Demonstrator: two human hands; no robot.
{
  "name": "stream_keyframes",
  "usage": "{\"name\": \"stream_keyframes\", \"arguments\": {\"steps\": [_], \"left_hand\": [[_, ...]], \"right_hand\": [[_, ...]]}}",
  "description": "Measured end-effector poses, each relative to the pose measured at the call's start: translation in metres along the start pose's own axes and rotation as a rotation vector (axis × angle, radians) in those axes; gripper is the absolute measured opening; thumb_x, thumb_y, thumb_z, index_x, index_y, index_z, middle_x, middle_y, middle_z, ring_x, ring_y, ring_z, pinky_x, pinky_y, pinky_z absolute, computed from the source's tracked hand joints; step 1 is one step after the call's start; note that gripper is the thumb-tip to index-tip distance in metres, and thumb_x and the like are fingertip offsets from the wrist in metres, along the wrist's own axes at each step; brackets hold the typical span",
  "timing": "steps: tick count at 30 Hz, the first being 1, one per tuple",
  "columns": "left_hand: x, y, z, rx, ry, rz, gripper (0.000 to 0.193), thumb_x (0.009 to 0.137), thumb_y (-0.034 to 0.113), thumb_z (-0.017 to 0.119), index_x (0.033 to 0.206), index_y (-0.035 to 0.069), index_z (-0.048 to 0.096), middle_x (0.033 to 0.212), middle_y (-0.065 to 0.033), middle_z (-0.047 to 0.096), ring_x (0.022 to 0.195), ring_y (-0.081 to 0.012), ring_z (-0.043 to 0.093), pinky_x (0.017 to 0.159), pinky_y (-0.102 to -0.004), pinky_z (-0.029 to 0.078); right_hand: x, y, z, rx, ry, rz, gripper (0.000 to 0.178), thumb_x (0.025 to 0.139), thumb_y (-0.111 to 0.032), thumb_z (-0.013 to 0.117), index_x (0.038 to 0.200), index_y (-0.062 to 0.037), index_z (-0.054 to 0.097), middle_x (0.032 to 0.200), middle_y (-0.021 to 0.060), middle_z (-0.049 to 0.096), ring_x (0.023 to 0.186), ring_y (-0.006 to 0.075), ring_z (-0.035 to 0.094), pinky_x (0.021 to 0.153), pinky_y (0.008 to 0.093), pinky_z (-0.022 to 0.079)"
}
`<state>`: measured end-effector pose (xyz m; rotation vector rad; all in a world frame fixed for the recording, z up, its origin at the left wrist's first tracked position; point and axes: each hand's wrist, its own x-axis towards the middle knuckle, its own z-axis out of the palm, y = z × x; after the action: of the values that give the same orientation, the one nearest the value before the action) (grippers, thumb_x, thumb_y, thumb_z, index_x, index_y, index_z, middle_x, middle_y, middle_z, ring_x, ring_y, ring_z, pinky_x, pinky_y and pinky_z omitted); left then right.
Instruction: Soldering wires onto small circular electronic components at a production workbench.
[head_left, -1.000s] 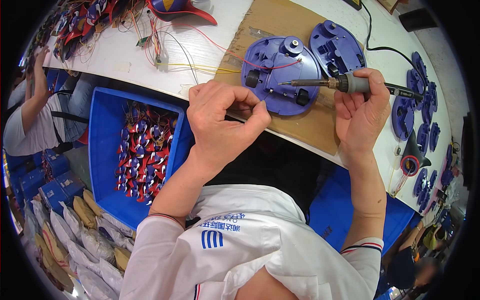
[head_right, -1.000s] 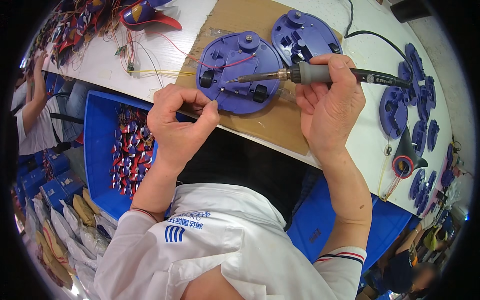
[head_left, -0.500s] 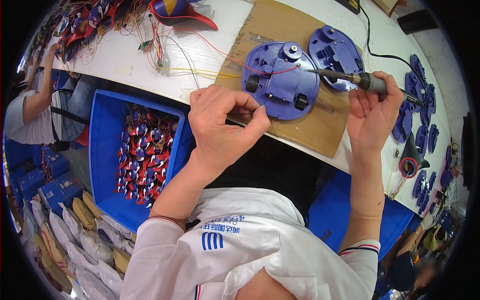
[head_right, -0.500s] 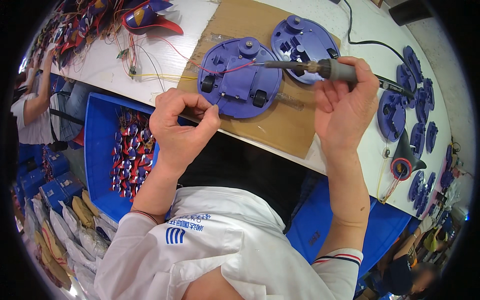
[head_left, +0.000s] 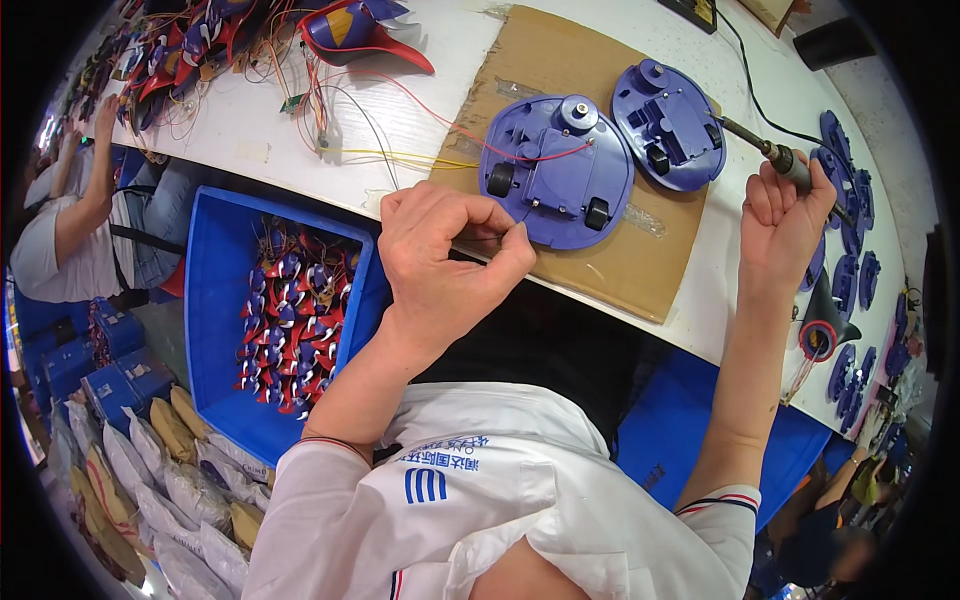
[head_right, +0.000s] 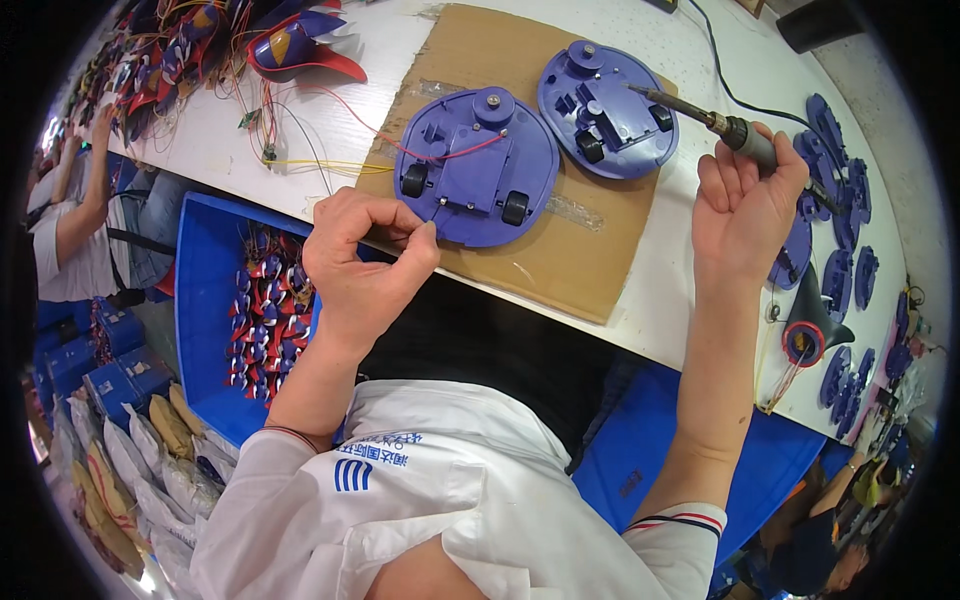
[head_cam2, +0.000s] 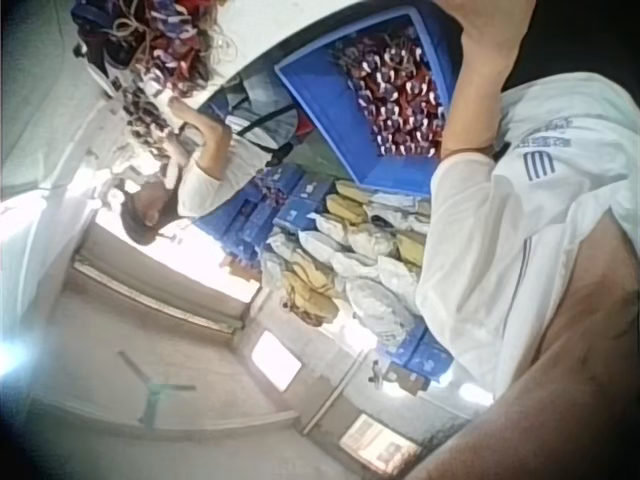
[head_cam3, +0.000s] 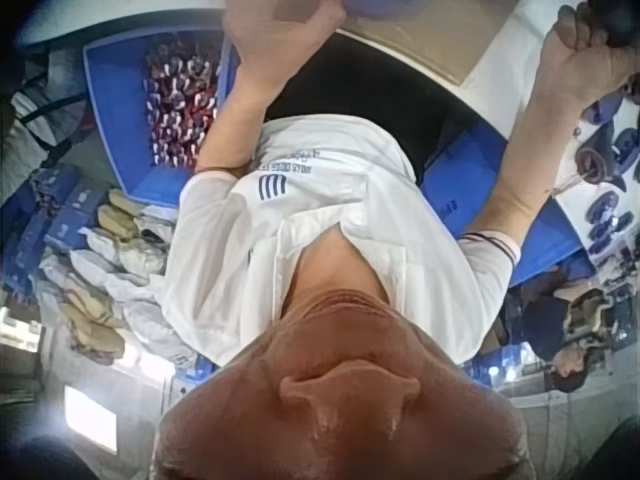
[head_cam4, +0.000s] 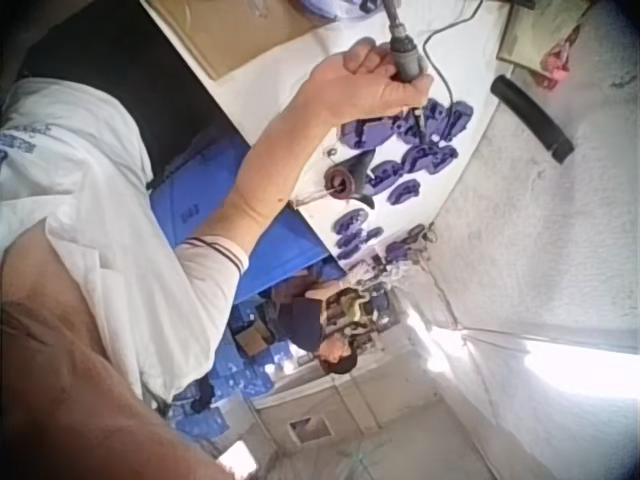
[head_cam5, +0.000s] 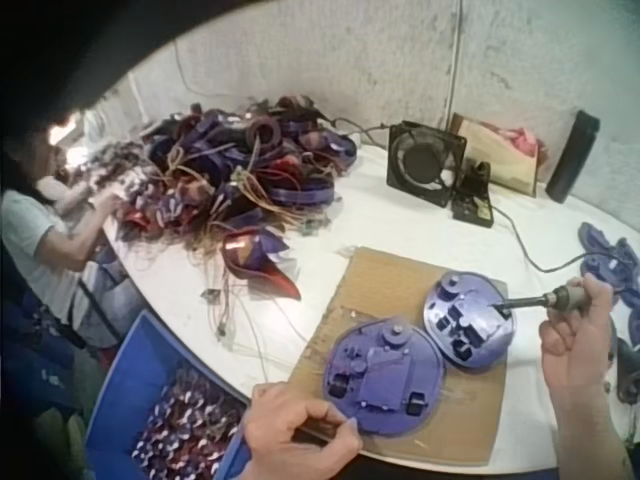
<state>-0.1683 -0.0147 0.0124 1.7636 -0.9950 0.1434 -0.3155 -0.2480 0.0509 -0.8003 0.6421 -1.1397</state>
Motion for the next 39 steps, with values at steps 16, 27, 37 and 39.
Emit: {"name": "stream_keyframes", "arguments": {"steps": [16, 27, 37, 39], "left_hand": [[0.0, 0.007, -0.001, 0.003, -0.036, -0.049, 0.015, 0.06, -0.001, 0.066, 0.063, 0.011, 0.057, 0.056, 0.0056, 0.053, 0.057, -0.0117, 0.044, 0.072, -0.0237, 0.034], [0.027, 0.037, -0.003, 0.155, -0.086, 0.138, 0.052, 0.056, 0.01, 0.074, 0.105, 0.006, 0.055, 0.096, -0.0097, 0.056, 0.088, -0.0227, 0.051, 0.084, -0.0313, 0.037], [0.054, 0.004, 0.0, 0.097, -0.078, 0.227, 0.049, 0.071, 0.019, 0.07, 0.115, 0.003, 0.055, 0.107, -0.0167, 0.054, 0.101, -0.0305, 0.05, 0.09, -0.0368, 0.039], [0.069, -0.004, -0.007, 0.086, 0.088, 0.192, 0.034, 0.077, 0.017, 0.064, 0.107, 0.001, 0.06, 0.102, -0.0154, 0.057, 0.096, -0.0302, 0.05, 0.086, -0.0371, 0.04]], "right_hand": [[-0.003, -0.004, -0.006, 0.138, 0.018, 0.086, 0.018, 0.088, -0.017, 0.053, 0.093, 0.0008, 0.054, 0.057, 0.0009, 0.044, 0.043, 0.004, 0.019, 0.035, 0.0172, 0.017], [0.001, -0.01, -0.014, 0.199, 0.034, 0.113, 0.016, 0.088, -0.017, 0.053, 0.09, -0.0009, 0.053, 0.057, -0.0003, 0.041, 0.043, 0.0037, 0.019, 0.036, 0.0176, 0.016], [0.012, -0.01, -0.034, 0.232, -0.028, 0.181, 0.017, 0.088, -0.017, 0.054, 0.095, -0.0015, 0.053, 0.068, 0.0049, 0.05, 0.045, 0.0039, 0.02, 0.037, 0.0172, 0.017], [0.011, -0.009, -0.03, 0.22, -0.005, 0.185, 0.017, 0.088, -0.017, 0.054, 0.095, -0.0016, 0.053, 0.068, 0.0054, 0.05, 0.045, 0.0038, 0.02, 0.037, 0.017, 0.017]]}}
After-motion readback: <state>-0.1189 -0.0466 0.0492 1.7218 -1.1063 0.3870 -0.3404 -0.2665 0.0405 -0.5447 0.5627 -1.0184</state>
